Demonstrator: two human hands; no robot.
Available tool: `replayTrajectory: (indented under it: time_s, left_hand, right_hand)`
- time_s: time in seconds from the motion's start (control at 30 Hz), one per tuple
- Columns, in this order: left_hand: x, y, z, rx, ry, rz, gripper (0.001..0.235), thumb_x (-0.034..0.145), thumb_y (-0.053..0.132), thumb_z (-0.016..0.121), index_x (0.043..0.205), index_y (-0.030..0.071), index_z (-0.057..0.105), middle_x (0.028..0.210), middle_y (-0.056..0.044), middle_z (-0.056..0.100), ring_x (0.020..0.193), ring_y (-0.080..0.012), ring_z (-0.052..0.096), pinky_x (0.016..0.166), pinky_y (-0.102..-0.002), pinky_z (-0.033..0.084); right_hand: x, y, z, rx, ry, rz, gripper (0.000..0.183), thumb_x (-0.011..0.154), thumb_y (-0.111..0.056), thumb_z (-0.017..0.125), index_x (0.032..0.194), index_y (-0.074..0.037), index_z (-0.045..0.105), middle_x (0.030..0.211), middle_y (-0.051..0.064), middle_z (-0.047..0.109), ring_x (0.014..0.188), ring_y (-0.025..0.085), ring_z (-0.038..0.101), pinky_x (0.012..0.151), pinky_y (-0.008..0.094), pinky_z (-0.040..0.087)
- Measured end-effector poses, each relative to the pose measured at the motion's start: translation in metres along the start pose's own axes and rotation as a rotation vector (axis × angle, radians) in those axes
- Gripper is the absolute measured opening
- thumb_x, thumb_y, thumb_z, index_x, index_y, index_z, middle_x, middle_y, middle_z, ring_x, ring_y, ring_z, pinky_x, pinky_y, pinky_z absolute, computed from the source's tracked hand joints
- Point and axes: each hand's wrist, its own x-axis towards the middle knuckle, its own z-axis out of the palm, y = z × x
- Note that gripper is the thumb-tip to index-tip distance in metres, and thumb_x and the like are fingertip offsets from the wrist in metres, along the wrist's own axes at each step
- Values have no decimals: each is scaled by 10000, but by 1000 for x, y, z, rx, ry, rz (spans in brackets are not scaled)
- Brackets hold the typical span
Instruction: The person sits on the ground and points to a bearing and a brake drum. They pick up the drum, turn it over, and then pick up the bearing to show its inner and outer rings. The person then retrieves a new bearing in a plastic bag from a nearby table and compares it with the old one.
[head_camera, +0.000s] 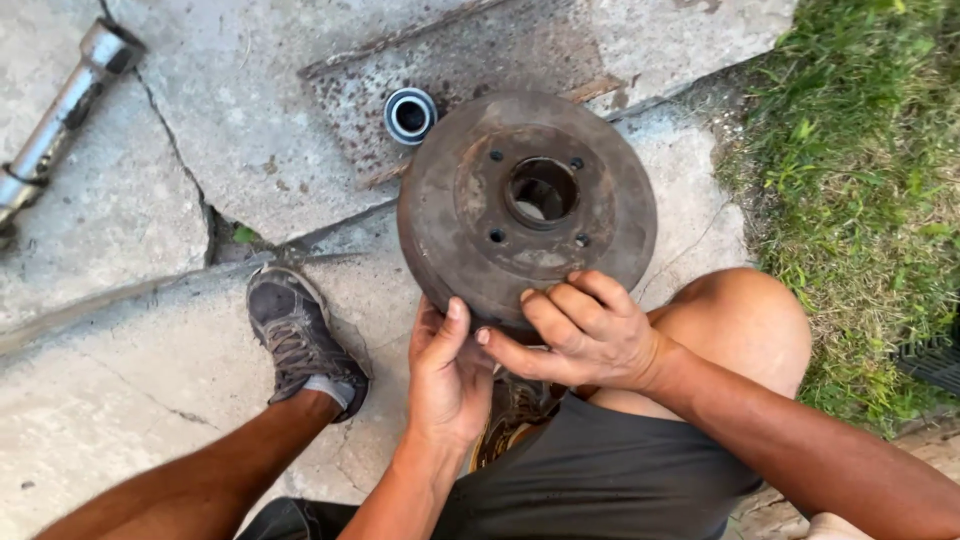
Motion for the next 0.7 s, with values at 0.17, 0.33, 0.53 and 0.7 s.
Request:
replayTrajectory:
  time_s: [0.17, 0.33, 0.53, 0.7]
  left_hand:
    - [5, -7, -14, 10, 8, 2, 394, 884, 178, 713, 1249, 83, 599, 1129, -146, 700, 1037, -325, 698, 833, -453, 628]
    - [6, -7, -15, 23, 19, -4, 421, 886, 177, 706, 1281, 85, 593, 1154, -141, 694, 1052, -320, 688, 844, -455, 623]
    - [5, -7, -14, 19, 30, -1, 436, 881, 179, 704, 1295, 88, 600, 1158, -138, 697, 1055, -313, 686, 856, -450, 619]
    - [5, -8, -15, 2, 32, -7, 452, 874, 168, 711, 1302, 79, 596, 1162, -145, 692, 1058, -319, 681, 873, -455, 614]
  right_hand:
    - [-2, -3, 2, -12, -7, -5, 47, 907, -313, 744, 952, -327, 742, 1027, 94, 655, 871, 244, 568, 800, 418, 543]
    - [-2, -4, 3, -20, -15, 4, 50, 904, -310, 738, 951, -326, 747, 1020, 88, 655, 869, 240, 569, 795, 418, 543]
    - [-1, -4, 2, -26, -17, 3, 65, 906, -290, 727, 958, -326, 744, 1021, 88, 649, 872, 240, 563, 784, 415, 544]
    - [-3, -4, 1, -38, -40, -10, 85, 909, -278, 724, 974, -327, 750, 1023, 84, 642, 875, 238, 559, 782, 416, 542]
